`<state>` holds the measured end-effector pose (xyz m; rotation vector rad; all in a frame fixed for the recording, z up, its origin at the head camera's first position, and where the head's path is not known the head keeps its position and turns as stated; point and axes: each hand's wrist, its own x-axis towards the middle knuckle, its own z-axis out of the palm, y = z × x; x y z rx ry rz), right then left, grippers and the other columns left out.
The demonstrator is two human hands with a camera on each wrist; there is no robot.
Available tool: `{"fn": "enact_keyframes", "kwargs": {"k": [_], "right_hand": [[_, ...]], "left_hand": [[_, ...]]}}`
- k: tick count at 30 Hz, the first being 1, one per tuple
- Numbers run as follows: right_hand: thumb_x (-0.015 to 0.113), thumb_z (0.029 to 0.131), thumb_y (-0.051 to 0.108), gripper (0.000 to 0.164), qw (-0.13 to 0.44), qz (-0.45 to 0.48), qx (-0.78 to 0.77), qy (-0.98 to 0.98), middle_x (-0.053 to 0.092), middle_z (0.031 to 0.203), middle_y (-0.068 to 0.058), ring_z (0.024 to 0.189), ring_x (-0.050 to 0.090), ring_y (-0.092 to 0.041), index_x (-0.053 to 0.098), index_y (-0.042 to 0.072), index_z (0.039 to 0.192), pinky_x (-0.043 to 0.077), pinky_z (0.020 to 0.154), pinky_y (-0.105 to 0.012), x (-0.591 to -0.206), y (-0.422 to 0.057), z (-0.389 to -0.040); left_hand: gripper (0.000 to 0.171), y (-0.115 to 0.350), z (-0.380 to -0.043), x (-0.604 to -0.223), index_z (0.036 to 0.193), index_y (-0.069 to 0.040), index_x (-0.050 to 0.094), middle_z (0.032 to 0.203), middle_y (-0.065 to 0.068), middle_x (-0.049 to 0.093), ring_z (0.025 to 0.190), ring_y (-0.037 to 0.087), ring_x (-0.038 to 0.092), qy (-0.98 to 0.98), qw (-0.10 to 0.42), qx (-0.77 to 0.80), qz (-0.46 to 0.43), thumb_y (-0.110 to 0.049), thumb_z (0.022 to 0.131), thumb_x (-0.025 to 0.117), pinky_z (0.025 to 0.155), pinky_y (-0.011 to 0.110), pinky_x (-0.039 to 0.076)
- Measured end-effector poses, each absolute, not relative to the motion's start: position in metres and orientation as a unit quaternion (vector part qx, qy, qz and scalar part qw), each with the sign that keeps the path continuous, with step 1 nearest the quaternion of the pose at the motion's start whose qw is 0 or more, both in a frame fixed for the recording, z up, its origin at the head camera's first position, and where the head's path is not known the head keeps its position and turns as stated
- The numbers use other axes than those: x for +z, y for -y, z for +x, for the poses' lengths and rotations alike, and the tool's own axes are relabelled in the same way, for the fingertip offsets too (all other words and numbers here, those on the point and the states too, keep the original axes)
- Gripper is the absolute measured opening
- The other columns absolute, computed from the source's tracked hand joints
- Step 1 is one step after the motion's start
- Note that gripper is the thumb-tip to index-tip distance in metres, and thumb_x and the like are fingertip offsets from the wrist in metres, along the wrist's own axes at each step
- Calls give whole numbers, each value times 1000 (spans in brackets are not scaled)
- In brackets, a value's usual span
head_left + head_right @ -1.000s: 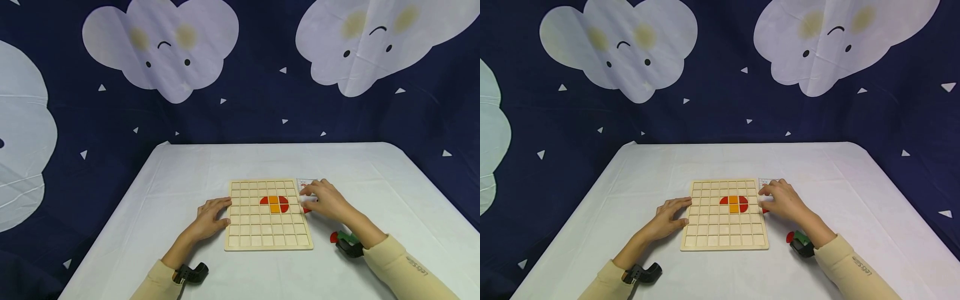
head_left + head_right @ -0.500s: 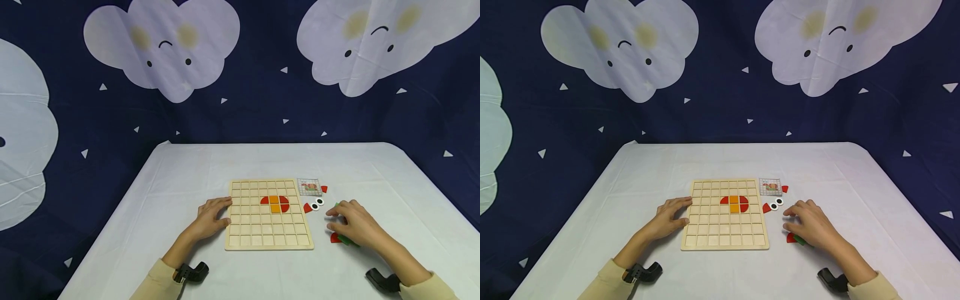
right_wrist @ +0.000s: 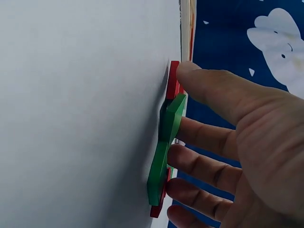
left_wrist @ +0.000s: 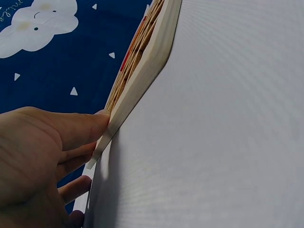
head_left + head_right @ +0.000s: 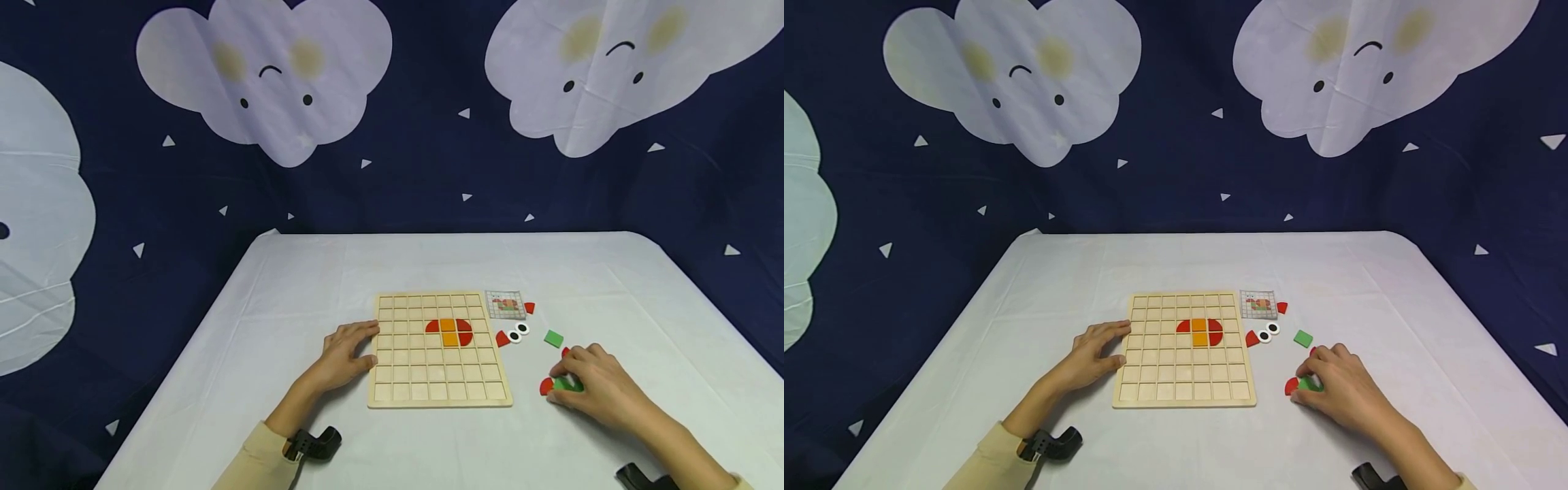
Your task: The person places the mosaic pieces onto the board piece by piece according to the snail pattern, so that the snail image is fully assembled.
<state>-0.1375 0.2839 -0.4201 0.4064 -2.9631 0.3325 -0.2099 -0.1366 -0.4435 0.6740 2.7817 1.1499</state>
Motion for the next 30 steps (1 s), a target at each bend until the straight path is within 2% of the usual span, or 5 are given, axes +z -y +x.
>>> {"fn": "enact_keyframes", "kwargs": {"k": [7, 12, 21, 30], "right_hand": [[81, 64, 45, 27, 62, 149, 113, 980, 57, 86, 13, 86, 44, -12, 67, 29, 81, 34, 74, -34, -422, -281, -135], [83, 63, 38, 26, 90, 171, 106, 975, 53, 84, 17, 84, 42, -8, 65, 32, 80, 32, 71, -29, -424, -278, -133], [82, 65, 29, 21, 91, 160, 103, 978, 55, 83, 15, 85, 45, -12, 66, 28, 79, 35, 72, -34, -425, -278, -134], [82, 65, 28, 24, 108, 170, 122, 972, 64, 89, 7, 86, 47, -13, 68, 21, 84, 37, 75, -35, -418, -261, -146]], "left_hand": [[53, 137, -211, -445, 134, -7, 51, 147, 4, 44, 132, 29, 34, -901, 27, 372, 222, -16, 85, 67, 101, 53, 18], [53, 136, -210, -444, 134, -6, 51, 147, 5, 44, 133, 29, 34, -901, 30, 374, 220, -15, 85, 67, 102, 53, 17], [53, 136, -210, -443, 135, -6, 51, 147, 5, 44, 133, 30, 33, -900, 30, 373, 222, -16, 85, 67, 101, 53, 17], [53, 136, -211, -444, 135, -7, 51, 147, 4, 44, 133, 29, 33, -902, 31, 370, 220, -16, 85, 67, 102, 53, 17]]}}
